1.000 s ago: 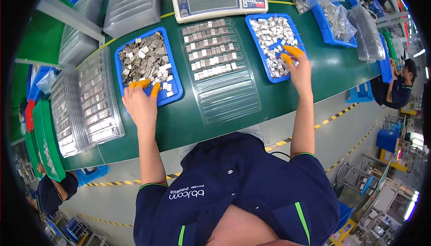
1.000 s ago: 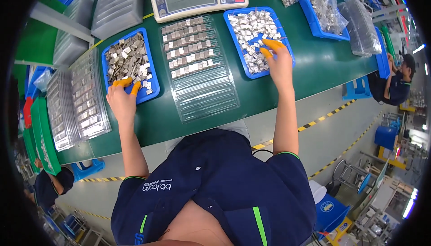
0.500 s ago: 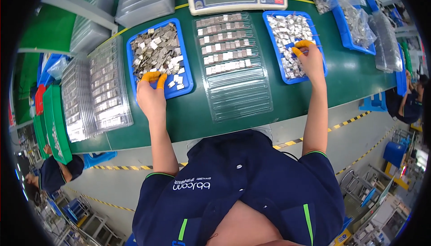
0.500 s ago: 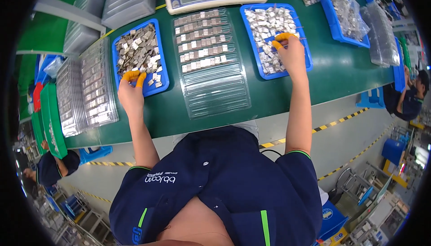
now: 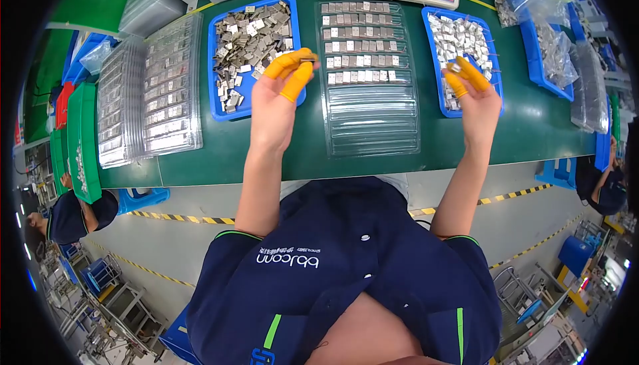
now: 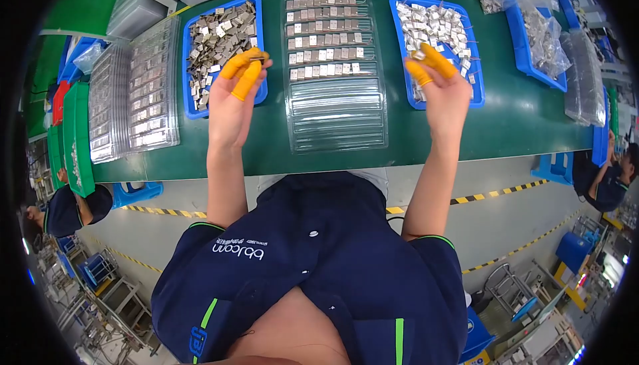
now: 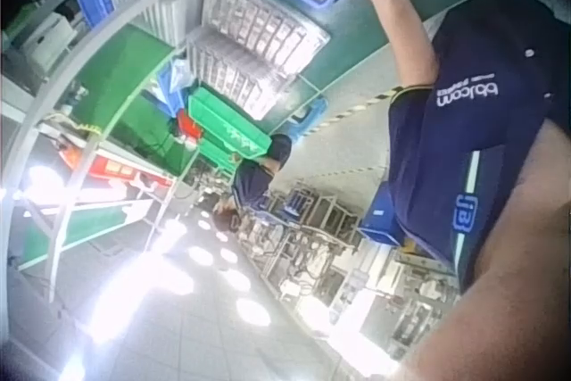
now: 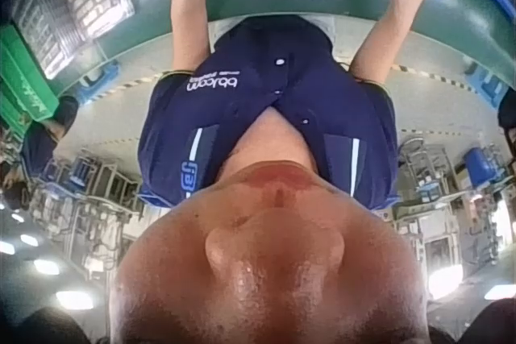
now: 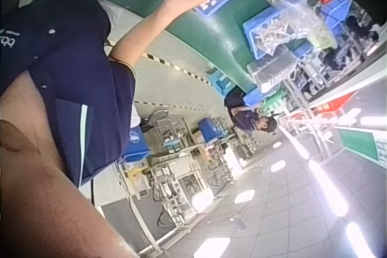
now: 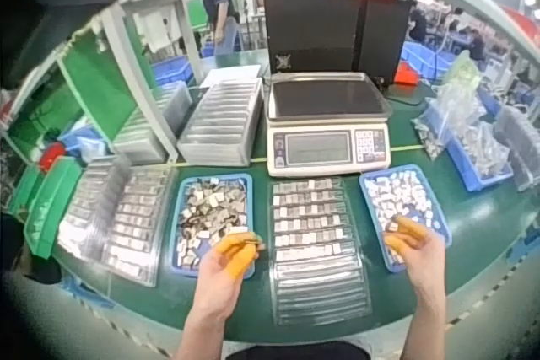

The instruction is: The person sorts small metal electronic components by hand, transferring them from blue trays into a clear plastic sorting tray.

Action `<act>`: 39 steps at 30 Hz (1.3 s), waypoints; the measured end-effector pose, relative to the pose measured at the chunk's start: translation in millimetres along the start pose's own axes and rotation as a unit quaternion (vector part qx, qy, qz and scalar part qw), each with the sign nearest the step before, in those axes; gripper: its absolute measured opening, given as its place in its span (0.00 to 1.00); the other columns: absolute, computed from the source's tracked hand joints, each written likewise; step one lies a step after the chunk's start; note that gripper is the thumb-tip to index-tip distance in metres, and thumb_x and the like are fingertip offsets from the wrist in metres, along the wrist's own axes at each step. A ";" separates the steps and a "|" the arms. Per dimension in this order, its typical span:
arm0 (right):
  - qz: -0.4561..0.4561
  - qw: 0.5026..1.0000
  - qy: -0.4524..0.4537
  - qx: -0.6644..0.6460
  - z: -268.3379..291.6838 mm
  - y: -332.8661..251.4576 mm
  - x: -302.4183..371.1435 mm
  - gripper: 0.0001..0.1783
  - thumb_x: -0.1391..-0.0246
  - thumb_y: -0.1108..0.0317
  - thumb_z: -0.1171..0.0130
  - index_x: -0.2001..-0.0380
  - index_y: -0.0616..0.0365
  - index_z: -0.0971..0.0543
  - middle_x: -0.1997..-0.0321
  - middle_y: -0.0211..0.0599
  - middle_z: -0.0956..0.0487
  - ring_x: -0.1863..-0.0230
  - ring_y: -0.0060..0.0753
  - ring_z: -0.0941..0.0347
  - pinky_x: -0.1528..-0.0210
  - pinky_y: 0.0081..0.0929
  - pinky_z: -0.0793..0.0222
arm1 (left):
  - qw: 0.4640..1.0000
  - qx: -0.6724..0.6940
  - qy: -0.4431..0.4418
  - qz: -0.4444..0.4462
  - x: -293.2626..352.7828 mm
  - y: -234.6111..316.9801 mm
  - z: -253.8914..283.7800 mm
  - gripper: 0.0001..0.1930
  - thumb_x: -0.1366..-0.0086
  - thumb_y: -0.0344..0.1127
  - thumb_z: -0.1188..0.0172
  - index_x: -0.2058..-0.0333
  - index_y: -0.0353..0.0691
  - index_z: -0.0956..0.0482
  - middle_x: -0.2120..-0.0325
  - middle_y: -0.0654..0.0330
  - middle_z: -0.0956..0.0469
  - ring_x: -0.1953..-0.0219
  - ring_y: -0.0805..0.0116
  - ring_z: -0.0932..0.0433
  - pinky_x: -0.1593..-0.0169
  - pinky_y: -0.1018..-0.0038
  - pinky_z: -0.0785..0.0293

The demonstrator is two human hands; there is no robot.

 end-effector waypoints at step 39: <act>0.037 0.979 -0.194 -0.046 -91.2 -20.8 66.5 0.14 0.60 0.79 0.37 0.65 0.63 0.23 0.71 0.33 0.22 0.70 0.22 0.26 0.64 0.18 0.30 | 0.992 -0.052 -0.103 0.042 33.2 -32.8 -45.9 0.11 0.48 0.20 0.41 0.63 0.27 0.23 0.68 0.53 0.22 0.68 0.67 0.22 0.62 0.77 0.24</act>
Point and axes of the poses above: each hand's wrist, its own x-axis away from the middle knuckle, its own z-axis out of the back of the hand, y = z × x, the point moved 10 cm from there along -x, towards the middle knuckle
